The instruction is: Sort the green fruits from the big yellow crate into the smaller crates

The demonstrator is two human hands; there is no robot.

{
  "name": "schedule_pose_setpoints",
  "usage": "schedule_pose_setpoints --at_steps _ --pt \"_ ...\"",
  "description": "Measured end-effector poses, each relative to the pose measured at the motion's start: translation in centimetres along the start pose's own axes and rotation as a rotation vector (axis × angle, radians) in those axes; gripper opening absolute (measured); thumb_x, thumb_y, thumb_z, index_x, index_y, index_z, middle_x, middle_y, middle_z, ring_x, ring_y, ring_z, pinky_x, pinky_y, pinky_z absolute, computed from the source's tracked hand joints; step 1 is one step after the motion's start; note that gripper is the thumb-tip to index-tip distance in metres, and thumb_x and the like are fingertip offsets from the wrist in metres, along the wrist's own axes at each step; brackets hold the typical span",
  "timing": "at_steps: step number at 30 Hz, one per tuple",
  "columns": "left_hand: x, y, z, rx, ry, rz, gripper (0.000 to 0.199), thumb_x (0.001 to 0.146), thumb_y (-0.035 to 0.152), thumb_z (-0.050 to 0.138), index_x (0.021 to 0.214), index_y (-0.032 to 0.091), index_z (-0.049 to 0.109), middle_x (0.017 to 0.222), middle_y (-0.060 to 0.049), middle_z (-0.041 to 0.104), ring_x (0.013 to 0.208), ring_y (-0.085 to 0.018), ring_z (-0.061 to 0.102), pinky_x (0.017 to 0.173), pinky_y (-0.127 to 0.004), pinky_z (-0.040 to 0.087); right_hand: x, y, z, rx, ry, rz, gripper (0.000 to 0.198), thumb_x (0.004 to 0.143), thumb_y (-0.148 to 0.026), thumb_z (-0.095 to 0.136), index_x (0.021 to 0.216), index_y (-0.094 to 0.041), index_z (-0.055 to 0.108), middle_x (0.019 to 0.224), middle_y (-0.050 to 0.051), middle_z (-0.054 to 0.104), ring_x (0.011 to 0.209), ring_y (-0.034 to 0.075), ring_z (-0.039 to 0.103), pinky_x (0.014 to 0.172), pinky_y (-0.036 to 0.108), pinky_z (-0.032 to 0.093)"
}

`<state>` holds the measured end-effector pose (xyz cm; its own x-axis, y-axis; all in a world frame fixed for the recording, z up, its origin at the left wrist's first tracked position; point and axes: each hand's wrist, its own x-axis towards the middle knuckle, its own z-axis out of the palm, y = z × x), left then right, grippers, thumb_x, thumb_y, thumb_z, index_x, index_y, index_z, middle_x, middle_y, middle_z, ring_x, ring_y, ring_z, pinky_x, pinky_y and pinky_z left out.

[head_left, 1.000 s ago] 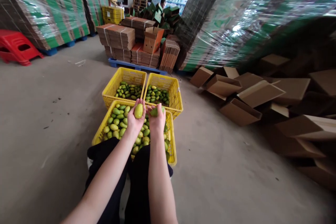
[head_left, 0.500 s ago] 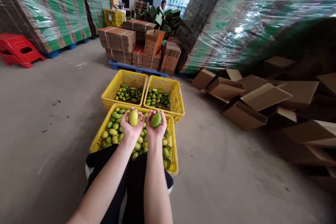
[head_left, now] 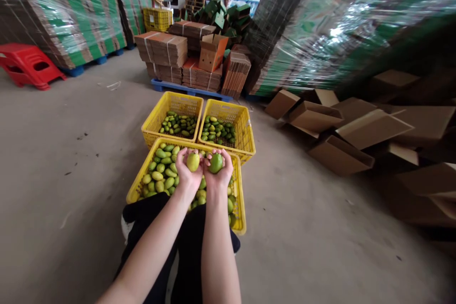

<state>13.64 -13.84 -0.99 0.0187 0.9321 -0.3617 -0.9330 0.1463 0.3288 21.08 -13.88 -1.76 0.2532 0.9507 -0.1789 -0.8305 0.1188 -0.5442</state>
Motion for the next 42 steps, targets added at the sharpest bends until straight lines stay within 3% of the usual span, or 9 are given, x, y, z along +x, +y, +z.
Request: schedule_pose_setpoints --at_steps 5,8,12,17,20,24,28,38,42 --pt "-0.9 0.7 0.8 -0.025 -0.165 -0.026 0.039 0.080 0.036 0.059 0.055 0.020 0.034 0.049 0.005 0.040 0.043 -0.009 0.044 0.042 -0.021 0.033 -0.6 -1.2 -0.3 -0.341 -0.368 0.021 0.028 0.069 -0.038 0.071 0.051 -0.019 0.061 0.053 0.002 0.060 0.043 0.013 0.052 0.035 0.024 0.037" --pt "-1.3 0.8 0.9 -0.018 -0.215 -0.041 0.042 0.085 0.037 0.055 0.053 0.020 0.034 0.048 0.004 0.038 0.043 -0.009 0.042 0.042 -0.021 0.035 -1.0 -1.7 -0.3 -0.388 -0.445 0.010 0.030 0.069 -0.039 0.070 0.048 -0.018 0.062 0.050 0.002 0.059 0.041 0.013 0.051 0.034 0.025 0.035" --pt "-1.4 0.7 0.7 -0.044 -0.258 -0.066 0.033 0.086 0.030 0.051 0.056 0.018 0.046 0.054 0.001 0.046 0.051 -0.010 0.050 0.050 -0.022 0.043 -1.5 -1.7 0.0 -0.201 -0.297 -0.004 0.026 0.072 -0.034 0.066 0.051 -0.019 0.060 0.051 0.000 0.057 0.044 0.011 0.051 0.034 0.022 0.034" --pt "-0.9 0.8 0.7 -0.143 -0.117 -0.082 0.026 0.087 0.023 0.045 0.078 0.013 0.067 0.075 -0.005 0.067 0.070 -0.013 0.064 0.071 -0.026 0.054 -1.4 -0.3 0.8 0.213 0.042 -0.041 0.018 0.083 -0.023 0.052 0.088 -0.021 0.069 0.088 0.001 0.072 0.069 0.010 0.063 0.054 0.018 0.051" --pt "-0.5 1.1 0.6 -0.175 -0.077 -0.100 0.029 0.088 0.024 0.044 0.090 0.013 0.071 0.090 -0.009 0.072 0.088 -0.017 0.069 0.086 -0.032 0.055 -1.2 0.8 1.0 0.259 0.055 -0.018 0.026 0.085 -0.027 0.050 0.104 -0.019 0.067 0.107 0.004 0.071 0.092 0.015 0.067 0.081 0.027 0.058" --pt "-0.2 1.8 0.3 -0.190 -0.063 -0.098 0.033 0.089 0.025 0.043 0.101 0.015 0.072 0.104 -0.010 0.073 0.108 -0.020 0.067 0.096 -0.034 0.053 -1.1 1.5 1.1 0.278 0.052 0.011 0.030 0.085 -0.031 0.050 0.110 -0.020 0.062 0.111 0.007 0.068 0.109 0.019 0.063 0.101 0.039 0.051" --pt "-0.3 2.3 0.2 -0.158 -0.065 -0.062 0.033 0.089 0.024 0.042 0.102 0.017 0.072 0.110 -0.008 0.073 0.117 -0.020 0.063 0.099 -0.033 0.053 -1.5 1.4 1.3 0.287 0.077 0.069 0.030 0.084 -0.028 0.048 0.109 -0.020 0.062 0.106 0.005 0.070 0.099 0.015 0.065 0.091 0.030 0.055" --pt "-0.7 4.8 0.3 -0.046 -0.019 0.039 0.022 0.083 0.018 0.047 0.080 0.015 0.068 0.087 -0.007 0.073 0.107 -0.019 0.068 0.092 -0.029 0.056 -1.5 0.1 0.7 0.181 0.107 0.175 0.023 0.078 -0.023 0.053 0.098 -0.021 0.065 0.093 0.002 0.071 0.062 0.010 0.056 0.053 0.021 0.049" --pt "0.1 6.6 -1.3 0.309 -0.099 0.077 0.015 0.074 0.016 0.052 0.077 0.016 0.067 0.089 -0.006 0.071 0.103 -0.020 0.068 0.086 -0.028 0.057 -1.5 -2.5 -0.7 0.093 0.131 0.214 0.019 0.076 -0.019 0.056 0.093 -0.019 0.062 0.082 0.002 0.070 0.058 0.009 0.056 0.047 0.018 0.045"
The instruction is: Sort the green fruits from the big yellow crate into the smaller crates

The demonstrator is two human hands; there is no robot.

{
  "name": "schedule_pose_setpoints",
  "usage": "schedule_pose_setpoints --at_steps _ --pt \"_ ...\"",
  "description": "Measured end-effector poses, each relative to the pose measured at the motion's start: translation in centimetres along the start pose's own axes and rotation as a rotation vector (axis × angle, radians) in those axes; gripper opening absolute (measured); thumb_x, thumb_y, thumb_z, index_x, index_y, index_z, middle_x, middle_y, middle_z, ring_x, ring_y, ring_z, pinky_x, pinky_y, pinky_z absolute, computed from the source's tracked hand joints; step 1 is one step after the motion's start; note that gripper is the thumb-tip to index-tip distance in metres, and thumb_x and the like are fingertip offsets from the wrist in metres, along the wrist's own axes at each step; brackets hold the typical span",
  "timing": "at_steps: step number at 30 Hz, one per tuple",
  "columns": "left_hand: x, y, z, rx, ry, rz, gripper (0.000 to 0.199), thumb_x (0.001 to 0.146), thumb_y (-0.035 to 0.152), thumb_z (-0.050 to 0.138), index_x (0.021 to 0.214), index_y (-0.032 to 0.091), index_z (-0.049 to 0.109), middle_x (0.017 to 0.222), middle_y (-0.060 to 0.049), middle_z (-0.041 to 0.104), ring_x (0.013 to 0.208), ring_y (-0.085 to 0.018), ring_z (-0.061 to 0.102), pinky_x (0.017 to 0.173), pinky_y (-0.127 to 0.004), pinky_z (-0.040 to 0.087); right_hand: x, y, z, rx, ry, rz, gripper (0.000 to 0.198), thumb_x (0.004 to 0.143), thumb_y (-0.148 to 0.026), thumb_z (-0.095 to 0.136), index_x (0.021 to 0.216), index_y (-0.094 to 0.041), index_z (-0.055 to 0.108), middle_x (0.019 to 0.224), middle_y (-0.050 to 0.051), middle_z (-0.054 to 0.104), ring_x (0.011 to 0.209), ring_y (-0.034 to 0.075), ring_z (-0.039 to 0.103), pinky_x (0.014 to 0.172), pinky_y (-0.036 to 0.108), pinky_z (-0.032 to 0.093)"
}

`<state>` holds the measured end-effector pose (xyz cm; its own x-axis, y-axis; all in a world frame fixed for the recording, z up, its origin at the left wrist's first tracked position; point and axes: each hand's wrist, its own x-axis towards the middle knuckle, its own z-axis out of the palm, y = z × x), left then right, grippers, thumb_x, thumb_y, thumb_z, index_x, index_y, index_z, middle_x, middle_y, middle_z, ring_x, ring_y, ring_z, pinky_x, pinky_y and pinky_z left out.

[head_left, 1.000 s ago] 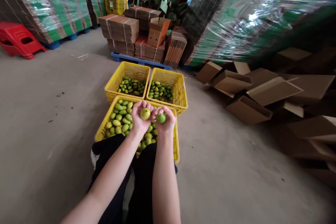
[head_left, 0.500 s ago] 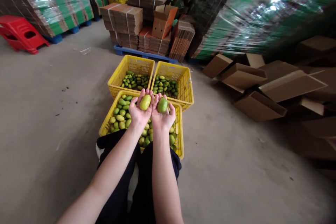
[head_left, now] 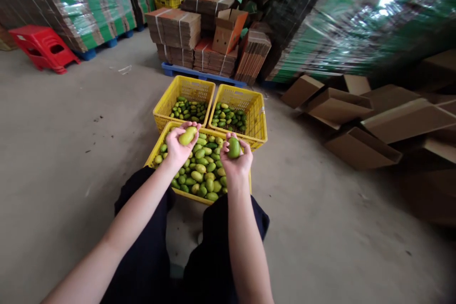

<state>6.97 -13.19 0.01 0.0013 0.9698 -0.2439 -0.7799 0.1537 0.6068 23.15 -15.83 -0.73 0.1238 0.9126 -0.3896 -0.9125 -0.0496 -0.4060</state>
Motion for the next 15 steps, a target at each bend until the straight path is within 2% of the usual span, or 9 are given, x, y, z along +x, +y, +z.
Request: schedule_pose_setpoints --at_steps 3,5,7,9,11,13,15 --pt "0.3 -0.3 -3.2 0.583 -0.097 -0.123 0.011 0.067 0.012 0.058 0.072 0.016 0.067 0.082 -0.004 0.068 0.085 -0.016 0.067 0.076 -0.027 0.058 -0.5 -2.2 -1.3 -0.122 -0.013 -0.021 0.021 0.073 -0.020 0.058 0.093 -0.018 0.062 0.081 0.002 0.069 0.056 0.009 0.056 0.045 0.018 0.044" --pt "-0.6 -1.3 -6.1 0.939 -0.181 -0.272 0.006 0.066 0.013 0.064 0.069 0.016 0.067 0.071 -0.001 0.065 0.069 -0.014 0.063 0.066 -0.025 0.058 -0.8 -3.5 -2.4 -0.183 0.009 -0.036 0.021 0.072 -0.020 0.058 0.093 -0.018 0.063 0.079 0.002 0.069 0.056 0.010 0.056 0.045 0.019 0.045" --pt "-2.6 -2.5 -9.2 1.151 -0.356 -0.485 0.005 0.062 0.016 0.069 0.065 0.019 0.065 0.060 0.001 0.062 0.056 -0.012 0.059 0.055 -0.023 0.055 -1.2 -4.4 -3.7 -0.234 0.045 -0.044 0.020 0.072 -0.019 0.058 0.091 -0.018 0.063 0.077 0.002 0.069 0.055 0.011 0.056 0.044 0.020 0.045" --pt "-5.4 -3.5 -11.8 1.191 -0.460 -0.630 0.013 0.058 0.019 0.073 0.054 0.020 0.062 0.051 0.001 0.060 0.046 -0.014 0.058 0.045 -0.026 0.052 -1.6 -5.2 -5.2 -0.281 0.081 -0.040 0.019 0.071 -0.019 0.058 0.090 -0.018 0.063 0.075 0.001 0.069 0.055 0.011 0.056 0.044 0.021 0.045" --pt "-7.7 -3.8 -13.4 1.196 -0.570 -0.761 0.018 0.054 0.019 0.076 0.047 0.021 0.060 0.047 -0.002 0.060 0.040 -0.021 0.060 0.041 -0.033 0.052 -2.1 -5.8 -6.8 -0.321 0.118 -0.009 0.018 0.071 -0.018 0.057 0.088 -0.018 0.063 0.074 0.002 0.068 0.054 0.012 0.055 0.043 0.021 0.044" --pt "-8.4 -3.3 -13.3 1.198 -0.656 -0.820 0.022 0.049 0.017 0.079 0.045 0.022 0.058 0.044 -0.002 0.059 0.038 -0.026 0.060 0.038 -0.039 0.052 -2.8 -6.5 -8.4 -0.359 0.136 0.031 0.017 0.071 -0.018 0.057 0.087 -0.017 0.064 0.076 0.004 0.069 0.053 0.012 0.054 0.042 0.022 0.043" --pt "-6.9 -2.0 -11.5 1.198 -0.665 -0.733 0.022 0.050 0.018 0.082 0.049 0.022 0.060 0.043 -0.002 0.057 0.039 -0.026 0.061 0.040 -0.040 0.053 -3.5 -7.3 -9.8 -0.401 0.134 0.045 0.017 0.071 -0.019 0.057 0.086 -0.017 0.065 0.078 0.005 0.069 0.052 0.012 0.052 0.040 0.022 0.042"
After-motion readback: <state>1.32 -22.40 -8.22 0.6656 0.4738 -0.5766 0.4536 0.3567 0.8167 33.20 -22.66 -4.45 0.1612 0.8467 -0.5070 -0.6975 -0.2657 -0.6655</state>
